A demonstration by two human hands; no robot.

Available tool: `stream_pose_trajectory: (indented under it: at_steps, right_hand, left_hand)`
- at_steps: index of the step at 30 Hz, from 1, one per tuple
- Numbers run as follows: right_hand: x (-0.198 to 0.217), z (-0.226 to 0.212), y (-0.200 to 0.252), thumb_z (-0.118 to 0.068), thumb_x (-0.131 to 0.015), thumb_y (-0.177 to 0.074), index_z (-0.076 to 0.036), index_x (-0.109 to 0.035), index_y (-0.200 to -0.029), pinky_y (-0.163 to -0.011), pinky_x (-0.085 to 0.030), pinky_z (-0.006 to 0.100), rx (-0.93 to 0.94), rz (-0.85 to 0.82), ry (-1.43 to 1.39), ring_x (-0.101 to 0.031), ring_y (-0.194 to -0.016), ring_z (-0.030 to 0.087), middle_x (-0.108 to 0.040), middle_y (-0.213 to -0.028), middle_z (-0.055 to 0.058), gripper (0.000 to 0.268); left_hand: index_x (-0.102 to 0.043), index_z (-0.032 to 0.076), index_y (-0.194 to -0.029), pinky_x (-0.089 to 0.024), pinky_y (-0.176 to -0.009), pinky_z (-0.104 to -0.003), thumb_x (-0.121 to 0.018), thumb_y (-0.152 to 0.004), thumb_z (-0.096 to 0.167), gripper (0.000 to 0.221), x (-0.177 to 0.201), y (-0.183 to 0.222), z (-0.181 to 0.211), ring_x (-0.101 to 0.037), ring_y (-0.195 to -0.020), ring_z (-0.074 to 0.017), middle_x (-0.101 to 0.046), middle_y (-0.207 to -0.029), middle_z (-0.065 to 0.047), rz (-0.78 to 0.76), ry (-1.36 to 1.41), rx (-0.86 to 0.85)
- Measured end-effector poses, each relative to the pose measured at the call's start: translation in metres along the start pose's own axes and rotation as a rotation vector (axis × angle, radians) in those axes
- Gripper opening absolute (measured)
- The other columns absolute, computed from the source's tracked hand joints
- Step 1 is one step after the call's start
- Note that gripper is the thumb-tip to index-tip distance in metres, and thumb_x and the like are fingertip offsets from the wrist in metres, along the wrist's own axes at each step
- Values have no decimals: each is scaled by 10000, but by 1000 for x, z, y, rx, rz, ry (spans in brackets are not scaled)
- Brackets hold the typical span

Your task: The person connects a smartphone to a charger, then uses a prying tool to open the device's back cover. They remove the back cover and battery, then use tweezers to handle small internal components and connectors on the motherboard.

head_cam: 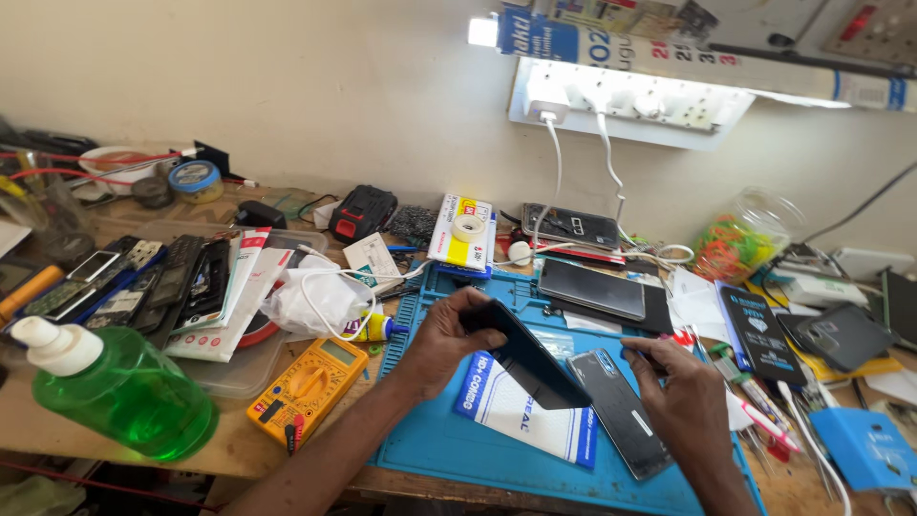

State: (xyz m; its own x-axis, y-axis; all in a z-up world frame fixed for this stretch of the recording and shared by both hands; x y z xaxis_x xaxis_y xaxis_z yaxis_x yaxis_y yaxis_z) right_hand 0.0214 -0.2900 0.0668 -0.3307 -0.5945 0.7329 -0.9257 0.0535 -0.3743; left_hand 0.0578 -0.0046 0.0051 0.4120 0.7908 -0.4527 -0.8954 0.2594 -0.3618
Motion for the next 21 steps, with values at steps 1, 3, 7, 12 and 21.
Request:
stream_pose_trajectory:
  at_steps: [1,3,7,12,21]
  right_hand:
    - [-1,12,-4,-234,-731,-910,-179,-797,-1152,-832,-598,343,-3,-61,98,-779,-959,214,-811,-1073,95,256]
    - [0,23,-2,-290,-718,-918,-180,-785,-1177,-915,-565,369,101,-111,120,-723,-1088,239,-772,-1197,113,289]
    - [-7,12,9,-369,-696,-890,-110,-711,-1242,-1094,-427,366,232,-484,-498,-578,-1348,218,-642,-1450,135,438]
    - [-30,-9,17,-298,-902,-755,-68,-605,-1243,-998,-458,366,58,-909,-708,-575,-1088,224,-588,-1103,110,616]
    - [-43,-35,38,-384,-936,-656,-200,-573,-1114,-951,-532,403,116,-631,95,-653,-1116,226,-673,-1126,16,613]
  left_hand:
    - [-651,101,-1088,-580,-910,-269,-787,-845,-65,324,-1,0,1,-674,-986,-98,-719,-1019,-3,-6,34,0]
    - [-650,120,-1109,-566,-928,-269,-770,-859,-73,338,-5,-4,3,-668,-1002,-98,-710,-1032,-3,-20,100,-2]
    - [-637,112,-1113,-539,-1035,-307,-758,-910,-77,302,-28,-7,7,-649,-1111,-139,-690,-1081,-14,-178,125,-49]
    - [-616,129,-1059,-525,-1180,-386,-732,-885,-71,289,-47,-4,21,-628,-1309,-222,-680,-1131,-29,-374,74,-59]
    - [-664,108,-1165,-538,-1134,-350,-758,-771,-61,438,-19,20,36,-630,-1355,-229,-658,-1390,-48,-382,-1176,98]
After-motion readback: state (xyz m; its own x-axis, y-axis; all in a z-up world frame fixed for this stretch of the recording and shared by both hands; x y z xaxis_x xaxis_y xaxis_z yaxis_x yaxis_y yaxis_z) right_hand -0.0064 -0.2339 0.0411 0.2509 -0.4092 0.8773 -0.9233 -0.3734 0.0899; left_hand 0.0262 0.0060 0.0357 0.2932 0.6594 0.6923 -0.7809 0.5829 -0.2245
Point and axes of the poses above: each hand's wrist, its own y-axis away from the middle knuckle, its own x-axis out of the back of the hand, z = x × y, the point moved 5 cm from there along -y, towards the middle knuckle
